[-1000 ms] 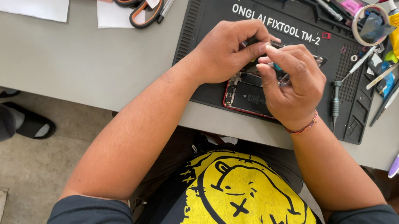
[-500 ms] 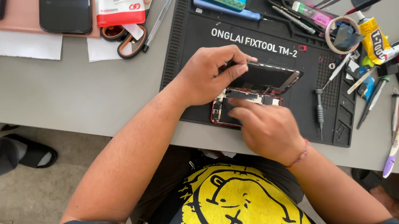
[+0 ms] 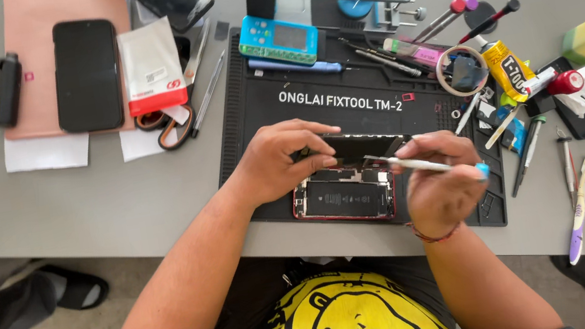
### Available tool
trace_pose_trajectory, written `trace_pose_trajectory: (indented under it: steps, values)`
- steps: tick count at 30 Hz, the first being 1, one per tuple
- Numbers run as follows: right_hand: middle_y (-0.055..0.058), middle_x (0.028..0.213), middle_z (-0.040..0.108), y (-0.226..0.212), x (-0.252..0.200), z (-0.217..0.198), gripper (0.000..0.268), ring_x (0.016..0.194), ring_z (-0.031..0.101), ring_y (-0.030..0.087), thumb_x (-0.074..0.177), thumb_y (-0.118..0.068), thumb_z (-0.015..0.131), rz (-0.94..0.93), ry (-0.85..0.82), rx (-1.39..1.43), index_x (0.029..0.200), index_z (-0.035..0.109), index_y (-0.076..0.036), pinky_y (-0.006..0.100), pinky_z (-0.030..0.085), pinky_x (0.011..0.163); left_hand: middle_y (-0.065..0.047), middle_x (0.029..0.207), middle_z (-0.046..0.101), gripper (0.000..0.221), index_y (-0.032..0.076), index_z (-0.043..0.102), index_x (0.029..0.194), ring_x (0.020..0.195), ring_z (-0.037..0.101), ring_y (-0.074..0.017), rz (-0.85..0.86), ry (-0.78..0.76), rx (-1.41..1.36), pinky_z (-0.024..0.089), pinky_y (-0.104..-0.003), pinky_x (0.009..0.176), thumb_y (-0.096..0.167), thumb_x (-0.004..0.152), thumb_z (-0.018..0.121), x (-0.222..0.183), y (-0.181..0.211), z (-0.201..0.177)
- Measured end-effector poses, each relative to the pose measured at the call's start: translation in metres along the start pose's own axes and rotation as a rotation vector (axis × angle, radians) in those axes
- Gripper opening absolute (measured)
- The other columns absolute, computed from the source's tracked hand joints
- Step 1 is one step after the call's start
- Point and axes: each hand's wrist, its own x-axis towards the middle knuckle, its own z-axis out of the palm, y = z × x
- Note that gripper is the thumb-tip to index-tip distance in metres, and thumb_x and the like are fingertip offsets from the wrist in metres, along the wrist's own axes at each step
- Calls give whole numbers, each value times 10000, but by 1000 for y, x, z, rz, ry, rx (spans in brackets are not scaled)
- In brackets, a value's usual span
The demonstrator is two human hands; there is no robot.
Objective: The person uses a screwdriver to remove screws from the internal frame of a disassembled smartphone. They then use a small brush to clean the inside of the device before placing the screen assembly back onto the phone body.
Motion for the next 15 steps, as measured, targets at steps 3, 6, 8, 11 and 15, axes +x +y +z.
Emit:
trace_pose_trajectory:
  steps: [3,6,8,11,15]
  values:
    - [315,854,674,14,-7,9,410,635,746,363,995,-164,651,-30,-71,-67,1221,477,130,462,661,581,-147,1039,790,92,97,785,891,1016,757,-370,-35,25,1,600,-470,882,139,859,860,2,9,1]
    - [318,930,691,23,-23,10,635,769,762,370,944,20,692,-10,-73,-36,1445,316,126,484,672,708,-149,1060,786,95,110,792,893,1009,753,-382,-41,21,21,601,-482,875,144,851,870,3,8,2]
    - [329,927,701,22,-23,10,735,789,760,365,934,61,688,-51,-71,-46,1510,232,95,473,668,720,-154,1059,785,91,102,795,897,1013,751,-392,-51,10,14,601,-490,870,134,853,868,4,12,1]
    - [346,942,713,20,-26,12,877,821,765,363,926,107,674,-75,-83,-43,1590,111,3,464,669,736,-141,1069,786,95,106,800,892,1027,752,-377,-65,7,11,603,-483,872,134,843,876,5,11,3]
    - [387,970,705,30,-34,13,834,808,779,403,913,104,673,-91,-119,-33,1539,138,-27,457,670,716,-151,1060,784,90,99,802,884,1031,745,-400,-76,16,6,602,-503,873,113,837,877,7,16,2]
